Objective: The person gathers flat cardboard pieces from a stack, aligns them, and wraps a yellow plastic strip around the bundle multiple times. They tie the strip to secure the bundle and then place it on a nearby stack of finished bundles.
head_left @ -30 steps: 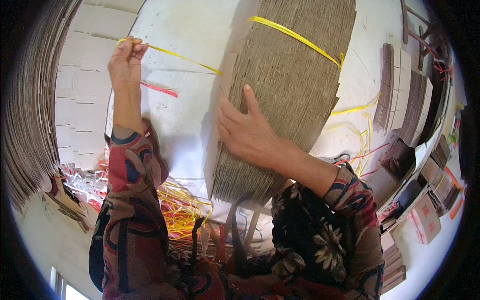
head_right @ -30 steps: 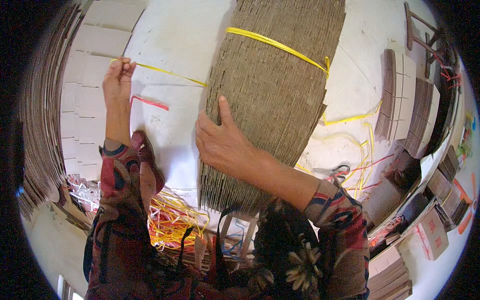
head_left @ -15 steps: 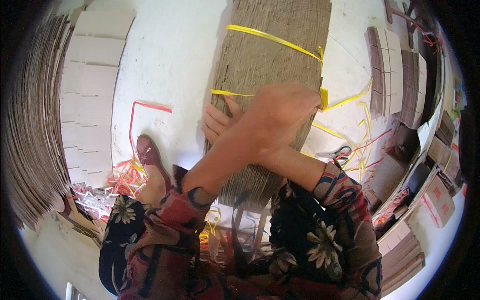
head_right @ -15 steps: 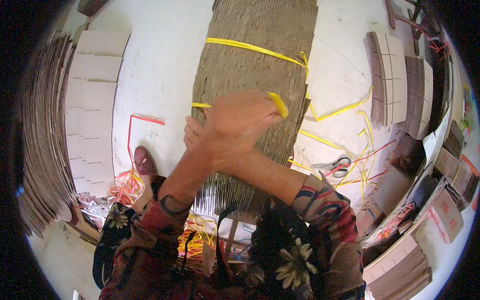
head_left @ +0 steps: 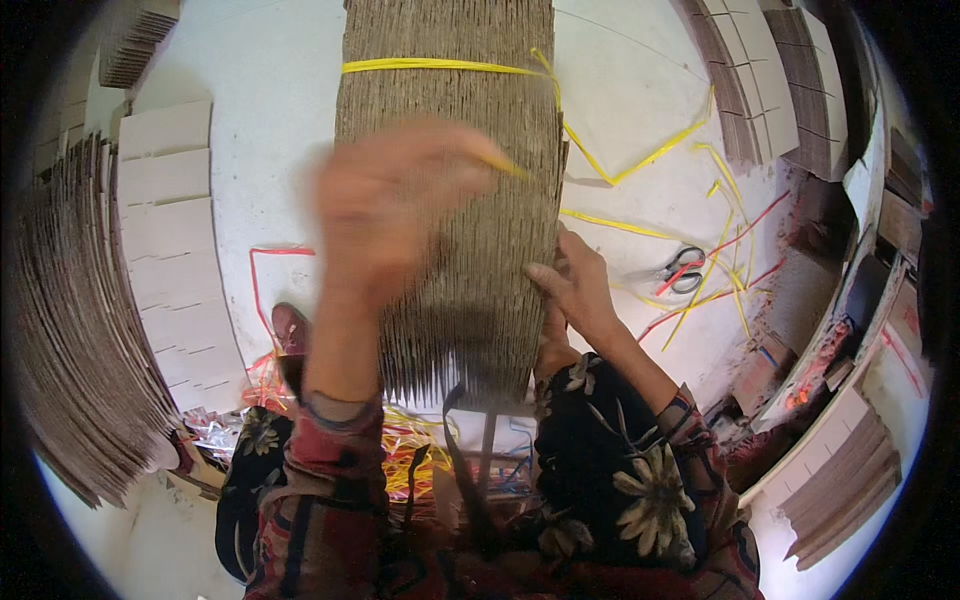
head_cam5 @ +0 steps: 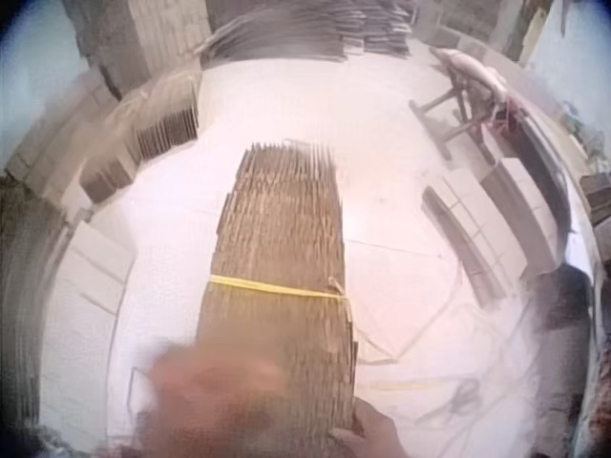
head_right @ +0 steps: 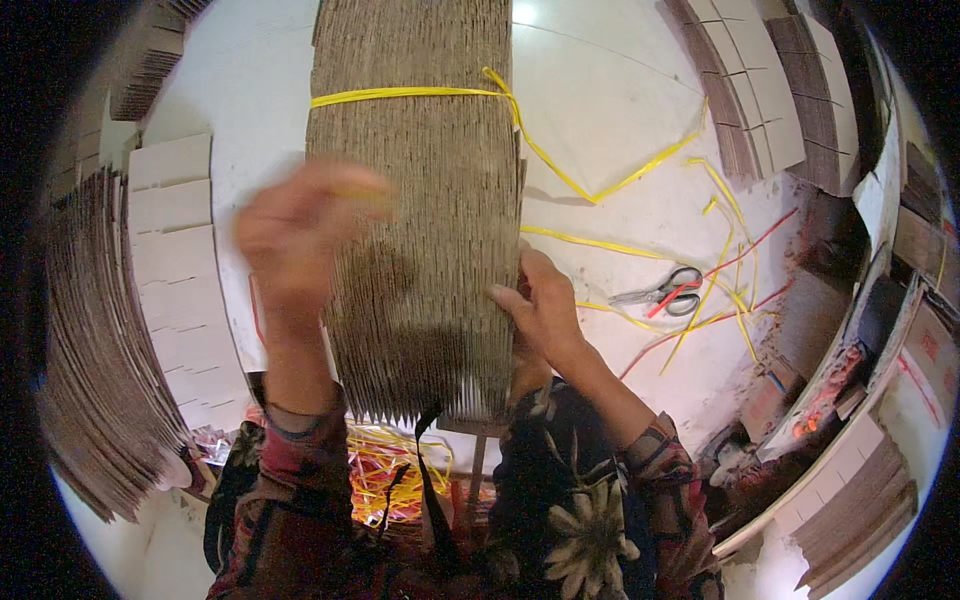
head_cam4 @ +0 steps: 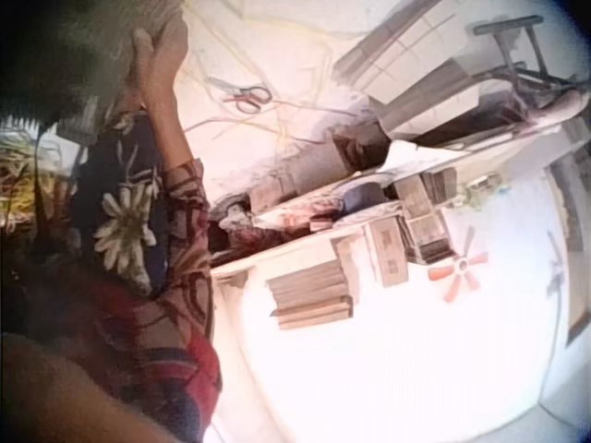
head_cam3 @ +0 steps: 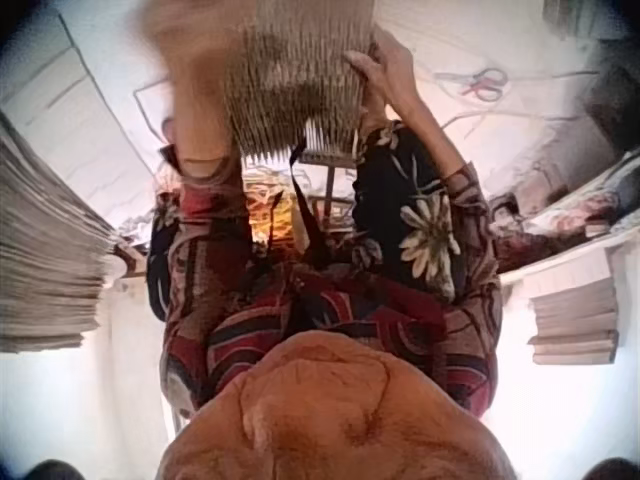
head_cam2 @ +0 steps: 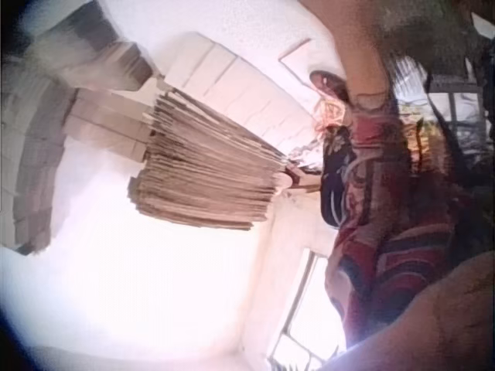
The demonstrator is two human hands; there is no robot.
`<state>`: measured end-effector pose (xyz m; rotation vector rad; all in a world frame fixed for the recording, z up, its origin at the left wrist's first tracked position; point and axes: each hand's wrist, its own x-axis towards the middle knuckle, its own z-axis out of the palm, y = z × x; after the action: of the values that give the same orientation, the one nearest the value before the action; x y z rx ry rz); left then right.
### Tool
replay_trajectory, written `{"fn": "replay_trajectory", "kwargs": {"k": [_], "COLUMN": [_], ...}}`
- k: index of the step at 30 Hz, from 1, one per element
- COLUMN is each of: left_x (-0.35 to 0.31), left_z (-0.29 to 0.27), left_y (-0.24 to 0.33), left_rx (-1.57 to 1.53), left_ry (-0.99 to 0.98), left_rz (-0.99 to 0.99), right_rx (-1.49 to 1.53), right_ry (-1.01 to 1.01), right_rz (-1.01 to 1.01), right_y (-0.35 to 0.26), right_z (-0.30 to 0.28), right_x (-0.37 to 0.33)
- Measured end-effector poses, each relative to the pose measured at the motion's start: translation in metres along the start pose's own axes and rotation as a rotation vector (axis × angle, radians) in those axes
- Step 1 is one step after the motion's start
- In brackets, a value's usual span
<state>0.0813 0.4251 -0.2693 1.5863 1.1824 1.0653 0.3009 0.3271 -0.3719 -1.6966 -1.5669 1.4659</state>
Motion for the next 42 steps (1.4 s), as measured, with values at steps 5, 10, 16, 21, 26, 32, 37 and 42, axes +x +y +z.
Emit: {"fn": "replay_trajectory", "kwargs": {"k": [5,10,16,21,26,32,37,42], "left_x": [-0.013,0.008,0.033,0.018,0.018,0.018,0.013,0.007], "left_z": [0.066,0.075,0.078,0.081,0.081,0.075,0.072,0.069], "left_y": [-0.04,-0.069,-0.068,-0.073,-0.07,-0.073,-0.074,-0.069], "left_rx": [0.419,0.465,0.458,0.421,0.492,0.54,0.526,0.561], "left_ry": [-0.596,-0.658,-0.945,-0.728,-0.702,-0.812,-0.776,-0.714], "left_rz": [0.079,0.424,0.389,0.472,0.495,0.439,0.44,0.453], "right_rx": [-0.049,0.104,-0.251,-0.683,-0.705,-0.721,-0.798,-0.719], "right_ry": [-0.052,-0.161,0.213,0.018,0.071,0.121,0.139,0.187], "right_rz": [-0.021,-0.001,-0.109,-0.176,-0.188,-0.231,-0.233,-0.143], "right_y": [-0.003,0.005,0.065,0.091,0.095,0.107,0.108,0.083], "right_z": [-0.007,-0.023,-0.027,-0.028,-0.031,-0.031,-0.034,-0.034], "right_x": [0.007,0.015,0.031,0.036,0.035,0.039,0.052,0.08]}}
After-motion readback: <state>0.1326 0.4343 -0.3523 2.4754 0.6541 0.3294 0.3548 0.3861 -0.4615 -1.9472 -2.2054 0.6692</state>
